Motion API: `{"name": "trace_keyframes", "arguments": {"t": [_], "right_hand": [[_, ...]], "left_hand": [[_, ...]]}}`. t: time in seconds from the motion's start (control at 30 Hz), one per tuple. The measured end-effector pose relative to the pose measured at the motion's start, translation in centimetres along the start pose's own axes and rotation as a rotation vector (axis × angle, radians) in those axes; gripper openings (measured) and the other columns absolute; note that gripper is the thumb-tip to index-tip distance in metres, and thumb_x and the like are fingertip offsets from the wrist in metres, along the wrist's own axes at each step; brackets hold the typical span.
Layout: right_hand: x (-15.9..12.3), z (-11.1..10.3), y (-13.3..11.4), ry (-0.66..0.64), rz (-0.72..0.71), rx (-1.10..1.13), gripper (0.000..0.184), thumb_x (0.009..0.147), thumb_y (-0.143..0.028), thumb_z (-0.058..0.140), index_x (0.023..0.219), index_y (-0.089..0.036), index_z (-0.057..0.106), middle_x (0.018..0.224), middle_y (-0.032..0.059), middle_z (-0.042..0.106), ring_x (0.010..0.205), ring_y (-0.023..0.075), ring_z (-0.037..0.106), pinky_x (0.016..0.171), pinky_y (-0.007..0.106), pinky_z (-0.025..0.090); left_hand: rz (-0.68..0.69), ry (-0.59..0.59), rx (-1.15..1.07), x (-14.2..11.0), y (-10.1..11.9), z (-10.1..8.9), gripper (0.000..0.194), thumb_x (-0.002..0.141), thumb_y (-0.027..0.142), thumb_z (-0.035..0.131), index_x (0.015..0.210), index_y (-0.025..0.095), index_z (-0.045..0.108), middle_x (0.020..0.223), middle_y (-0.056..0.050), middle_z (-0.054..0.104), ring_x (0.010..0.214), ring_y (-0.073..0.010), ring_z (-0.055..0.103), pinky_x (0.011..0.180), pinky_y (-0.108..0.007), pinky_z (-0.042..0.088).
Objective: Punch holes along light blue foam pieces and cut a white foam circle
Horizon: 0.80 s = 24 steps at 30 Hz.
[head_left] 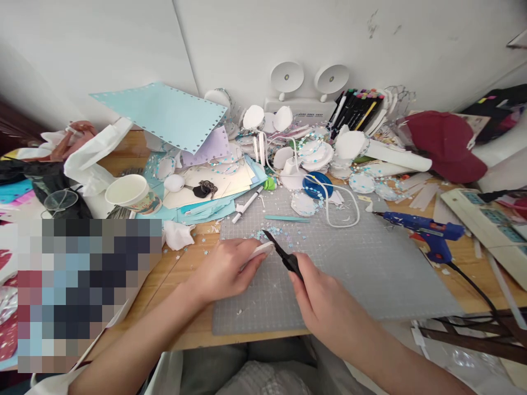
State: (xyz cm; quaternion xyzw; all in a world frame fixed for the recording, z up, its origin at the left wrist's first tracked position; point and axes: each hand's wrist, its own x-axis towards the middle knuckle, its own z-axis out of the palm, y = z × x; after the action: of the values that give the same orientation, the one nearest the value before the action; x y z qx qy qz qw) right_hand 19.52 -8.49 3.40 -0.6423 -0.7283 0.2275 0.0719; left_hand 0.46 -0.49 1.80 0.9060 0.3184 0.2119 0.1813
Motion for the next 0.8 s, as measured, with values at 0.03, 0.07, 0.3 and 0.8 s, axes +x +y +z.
{"name": "trace_keyframes", "arguments": {"t": [0.03, 0.07, 0.3, 0.8], "right_hand": [[0.00, 0.10, 0.02, -0.005, 0.006, -0.001, 0.025, 0.096, -0.023, 0.024, 0.109, -0.015, 0.043, 0.078, 0.0092, 0.065, 0.067, 0.0246, 0.066, 0.050, 0.029, 0.034], [0.02, 0.21, 0.05, -0.012, 0.013, -0.004, 0.024, 0.096, -0.023, 0.024, 0.108, -0.015, 0.043, 0.078, 0.0092, 0.065, 0.067, 0.0248, 0.066, 0.050, 0.029, 0.033], [0.18, 0.91, 0.31, -0.106, 0.040, 0.057, 0.017, 0.096, -0.021, 0.026, 0.098, -0.018, 0.042, 0.073, 0.0065, 0.063, 0.067, 0.0232, 0.065, 0.050, 0.027, 0.027], [0.70, 0.44, 0.12, -0.202, -0.005, -0.015, 0.017, 0.095, -0.019, 0.030, 0.103, -0.017, 0.045, 0.071, 0.0086, 0.066, 0.062, 0.0252, 0.066, 0.047, 0.028, 0.020]], "left_hand": [[-0.001, 0.007, 0.001, -0.01, 0.01, 0.01, 0.022, 0.092, 0.023, 0.040, 0.074, 0.018, 0.051, 0.061, 0.000, 0.055, 0.055, -0.0135, 0.052, 0.052, -0.024, 0.034], [-0.002, 0.014, 0.001, -0.03, 0.00, 0.02, 0.022, 0.092, 0.023, 0.040, 0.073, 0.018, 0.050, 0.061, 0.000, 0.054, 0.054, -0.0130, 0.051, 0.051, -0.024, 0.033], [-0.013, 0.036, -0.029, -0.12, -0.06, 0.11, 0.018, 0.093, 0.022, 0.042, 0.079, 0.017, 0.053, 0.062, 0.001, 0.055, 0.054, -0.0119, 0.050, 0.052, -0.024, 0.032], [-0.204, 0.022, -0.153, -0.43, -0.47, -0.18, 0.023, 0.091, 0.030, 0.045, 0.077, 0.015, 0.057, 0.062, 0.000, 0.056, 0.055, -0.0122, 0.049, 0.053, -0.024, 0.035]]}}
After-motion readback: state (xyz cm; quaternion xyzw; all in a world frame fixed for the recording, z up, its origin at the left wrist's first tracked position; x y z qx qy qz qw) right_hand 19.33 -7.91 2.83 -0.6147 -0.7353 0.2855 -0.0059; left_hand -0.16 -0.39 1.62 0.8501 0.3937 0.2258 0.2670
